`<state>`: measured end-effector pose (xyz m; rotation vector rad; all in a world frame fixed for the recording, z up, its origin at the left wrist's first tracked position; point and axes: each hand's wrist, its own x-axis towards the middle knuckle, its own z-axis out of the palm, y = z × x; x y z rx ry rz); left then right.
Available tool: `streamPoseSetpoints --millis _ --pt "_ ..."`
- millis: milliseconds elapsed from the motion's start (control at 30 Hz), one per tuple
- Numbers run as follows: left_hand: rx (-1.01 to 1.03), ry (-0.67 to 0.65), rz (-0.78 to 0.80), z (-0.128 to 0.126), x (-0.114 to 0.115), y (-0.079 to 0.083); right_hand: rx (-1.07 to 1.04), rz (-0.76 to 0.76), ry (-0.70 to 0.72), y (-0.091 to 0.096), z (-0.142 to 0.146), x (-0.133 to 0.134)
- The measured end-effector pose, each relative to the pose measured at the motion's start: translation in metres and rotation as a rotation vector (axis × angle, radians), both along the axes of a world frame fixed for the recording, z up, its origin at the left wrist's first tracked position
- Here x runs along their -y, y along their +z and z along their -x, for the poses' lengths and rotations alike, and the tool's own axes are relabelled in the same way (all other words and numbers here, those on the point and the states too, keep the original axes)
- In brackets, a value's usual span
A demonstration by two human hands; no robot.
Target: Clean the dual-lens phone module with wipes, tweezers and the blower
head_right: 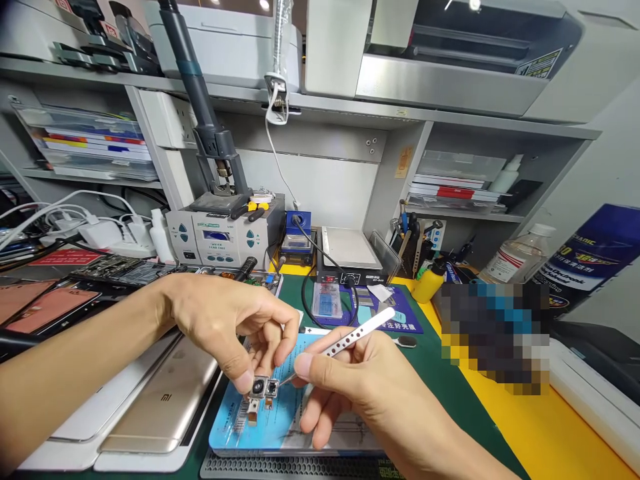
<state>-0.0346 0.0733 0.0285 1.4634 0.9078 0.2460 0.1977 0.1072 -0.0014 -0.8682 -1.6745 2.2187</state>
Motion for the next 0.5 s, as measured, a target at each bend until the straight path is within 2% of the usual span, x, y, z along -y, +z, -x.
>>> streamPoseSetpoints --millis 233,500 --pt "0.047 0.026 -0.009 -0.006 -0.005 0.004 -0.105 -0.012 -0.012 -0.007 -0.002 -0.010" --pt "0.161 0.221 -0.115 -0.005 -0.007 0.001 -0.186 0.019 -0.154 0.003 -0.006 -0.031"
